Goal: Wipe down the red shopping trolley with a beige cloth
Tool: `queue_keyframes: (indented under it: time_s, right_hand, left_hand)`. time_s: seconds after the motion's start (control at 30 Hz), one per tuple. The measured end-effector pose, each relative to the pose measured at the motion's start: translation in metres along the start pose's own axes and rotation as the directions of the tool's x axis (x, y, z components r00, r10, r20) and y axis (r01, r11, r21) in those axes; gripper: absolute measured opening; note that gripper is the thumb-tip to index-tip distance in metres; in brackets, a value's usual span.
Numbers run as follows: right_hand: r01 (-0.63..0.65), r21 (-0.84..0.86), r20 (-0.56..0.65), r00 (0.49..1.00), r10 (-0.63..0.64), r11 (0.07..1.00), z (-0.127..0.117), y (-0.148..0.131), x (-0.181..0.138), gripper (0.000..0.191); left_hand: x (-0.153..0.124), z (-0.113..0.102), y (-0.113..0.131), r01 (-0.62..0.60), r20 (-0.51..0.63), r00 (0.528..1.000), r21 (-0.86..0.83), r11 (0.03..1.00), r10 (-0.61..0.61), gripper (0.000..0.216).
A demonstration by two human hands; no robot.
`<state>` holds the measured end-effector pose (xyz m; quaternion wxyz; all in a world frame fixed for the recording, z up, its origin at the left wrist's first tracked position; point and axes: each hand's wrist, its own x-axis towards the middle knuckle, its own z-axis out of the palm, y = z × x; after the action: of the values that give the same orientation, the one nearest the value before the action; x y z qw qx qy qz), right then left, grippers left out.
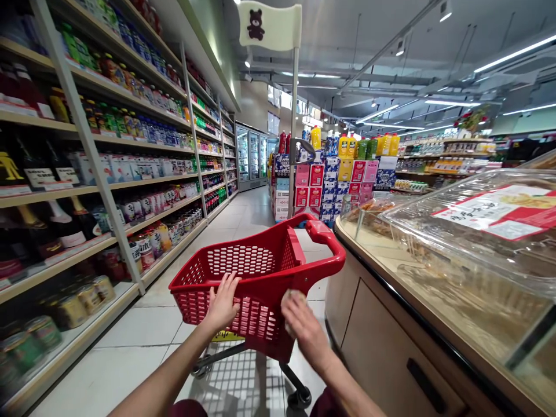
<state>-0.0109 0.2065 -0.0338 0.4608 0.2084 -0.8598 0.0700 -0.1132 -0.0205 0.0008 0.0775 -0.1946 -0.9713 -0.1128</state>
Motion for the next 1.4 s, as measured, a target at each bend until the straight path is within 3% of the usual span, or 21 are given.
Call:
queue_keyframes:
  time_s: [0.13,0.2,0.3,0.37,0.4,0.47,0.5,0.57,0.63,0.73,0.8,0.83,0.9,1.0,1.07,1.17,1.23,1.4]
  right_hand:
    - [-0.172,-0.037,-0.243,0.957,0.158,0.984,-0.015,0.033,0.024,0.054]
    - [-0.128,-0.031,-0.213,0.97,0.118,0.991,-0.003,0.035,0.009,0.052]
    - [0.034,-0.01,-0.013,0.999,-0.034,0.999,0.02,0.018,-0.036,0.05]
    - [0.09,-0.004,0.082,0.993,-0.09,0.996,0.019,0.009,-0.051,0.05]
    - [0.081,-0.009,0.073,0.994,-0.081,0.997,0.013,0.01,-0.048,0.052]
    - [-0.012,-0.036,-0.06,0.998,0.01,0.999,-0.007,0.019,-0.029,0.055]
    - [-0.068,-0.046,-0.159,0.985,0.059,0.997,-0.016,0.026,-0.017,0.055]
    - [-0.149,-0.055,-0.239,0.962,0.131,0.987,-0.024,0.036,-0.002,0.052]
    - [-0.14,-0.055,-0.217,0.968,0.125,0.989,-0.016,0.035,-0.011,0.048]
    - [-0.008,-0.005,-0.026,1.0,0.008,1.0,0.005,0.017,-0.049,0.046]
    - [0.035,0.045,0.076,0.996,-0.039,0.998,0.006,0.009,-0.059,0.048]
    - [0.027,0.052,0.07,0.997,-0.031,0.998,0.0,0.009,-0.054,0.049]
    - [-0.053,0.006,-0.072,0.996,0.053,0.999,-0.018,0.019,-0.031,0.052]
    - [-0.182,-0.082,-0.272,0.95,0.154,0.98,-0.033,0.036,-0.003,0.052]
    - [-0.181,-0.109,-0.24,0.959,0.15,0.977,-0.022,0.036,-0.012,0.048]
    - [-0.038,-0.082,-0.028,0.999,0.035,0.996,0.005,0.021,-0.053,0.044]
    - [0.017,-0.059,0.047,0.999,-0.015,0.998,0.011,0.015,-0.068,0.046]
    - [-0.177,-0.07,-0.2,0.967,0.16,0.982,-0.015,0.035,-0.029,0.05]
  left_hand:
    - [0.0,-0.004,0.002,-0.013,-0.005,1.0,0.014,1.0,0.013,0.069]
    - [-0.002,-0.005,0.003,-0.019,0.006,1.0,-0.008,1.0,0.019,0.07]
    - [-0.004,-0.005,0.004,-0.041,0.022,0.999,-0.042,0.998,0.042,0.072]
    - [-0.006,-0.004,0.004,-0.048,0.023,0.999,-0.043,0.998,0.049,0.072]
    - [-0.007,-0.004,0.004,-0.049,0.021,0.999,-0.037,0.998,0.05,0.073]
    - [-0.008,-0.003,0.005,-0.05,0.016,0.999,-0.017,0.999,0.05,0.073]
    - [-0.01,-0.003,0.005,-0.05,0.012,0.999,-0.007,0.999,0.05,0.072]
    - [-0.012,-0.003,0.006,-0.048,0.004,0.999,0.004,0.999,0.048,0.072]
    - [-0.016,-0.004,0.007,-0.05,0.01,0.999,0.007,0.999,0.05,0.073]
    - [-0.021,-0.006,0.008,-0.079,0.027,0.997,0.012,0.997,0.078,0.076]
    - [-0.023,-0.007,0.008,-0.092,0.031,0.995,0.012,0.996,0.092,0.078]
    - [-0.023,-0.007,0.009,-0.095,0.034,0.995,0.01,0.995,0.094,0.079]
    - [-0.024,-0.008,0.01,-0.094,0.039,0.995,0.003,0.996,0.094,0.079]
    - [-0.025,-0.01,0.013,-0.086,0.045,0.995,-0.002,0.996,0.086,0.079]
    - [-0.026,-0.011,0.014,-0.087,0.058,0.994,-0.003,0.996,0.087,0.079]
    - [-0.027,-0.011,0.015,-0.099,0.07,0.993,0.001,0.995,0.098,0.079]
    - [-0.026,-0.009,0.015,-0.099,0.069,0.993,0.0,0.995,0.099,0.08]
    - [-0.026,-0.006,0.014,-0.114,0.035,0.993,-0.021,0.993,0.114,0.079]
